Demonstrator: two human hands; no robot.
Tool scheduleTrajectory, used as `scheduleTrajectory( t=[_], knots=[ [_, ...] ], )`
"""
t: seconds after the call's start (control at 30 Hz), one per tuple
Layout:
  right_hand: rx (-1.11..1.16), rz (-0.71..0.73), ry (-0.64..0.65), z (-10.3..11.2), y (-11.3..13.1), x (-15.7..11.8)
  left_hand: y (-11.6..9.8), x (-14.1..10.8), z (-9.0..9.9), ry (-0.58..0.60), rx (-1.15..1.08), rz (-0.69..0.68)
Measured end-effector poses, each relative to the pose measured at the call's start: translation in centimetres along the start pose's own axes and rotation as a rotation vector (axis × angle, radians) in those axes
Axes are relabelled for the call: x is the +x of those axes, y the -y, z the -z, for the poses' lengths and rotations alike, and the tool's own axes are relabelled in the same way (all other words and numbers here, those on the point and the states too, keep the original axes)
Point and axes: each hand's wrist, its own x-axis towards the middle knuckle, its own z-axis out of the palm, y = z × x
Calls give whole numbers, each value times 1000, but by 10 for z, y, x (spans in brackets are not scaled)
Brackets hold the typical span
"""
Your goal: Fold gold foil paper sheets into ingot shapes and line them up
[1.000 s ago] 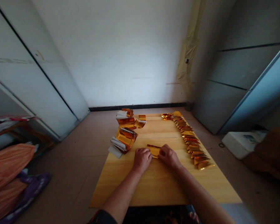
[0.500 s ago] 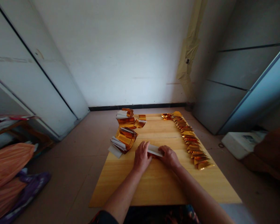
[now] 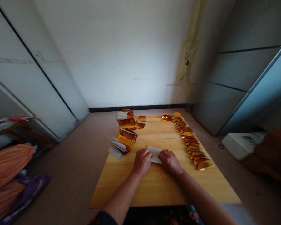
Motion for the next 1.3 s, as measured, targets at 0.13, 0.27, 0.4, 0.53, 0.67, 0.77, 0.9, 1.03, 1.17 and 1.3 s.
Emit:
scheduleTrajectory(
  t=[0.13, 0.27, 0.4, 0.53, 0.67, 0.77, 0.9, 1.03, 1.17, 1.3],
  knots=[
    [-38, 67, 2, 4, 1, -6, 1, -5, 7, 60, 20, -64],
    [-34, 96, -24, 4, 2, -12, 0, -8, 18, 76, 41, -125],
    [-20, 123, -51, 2, 1, -15, -3, -6, 25, 85, 65, -164],
    [-6, 138, -50, -1, -2, -17, -3, -3, 24, 144, 90, -179],
    [19, 151, -49, 3, 1, -19, -4, -4, 24, 153, 111, -188],
    [19, 164, -37, 7, 5, -20, -5, -7, 27, 153, 121, -207],
    [27, 162, -51, 4, 4, -22, -7, -10, 28, 130, 132, -212],
    [168, 90, -138, -6, -4, -18, -11, -14, 25, 104, 144, -190],
    [331, -32, -153, -11, -9, -9, -14, -19, 25, 111, 146, -175],
    [318, -141, -63, -7, -6, 1, -15, -25, 25, 103, 143, -162]
  ],
)
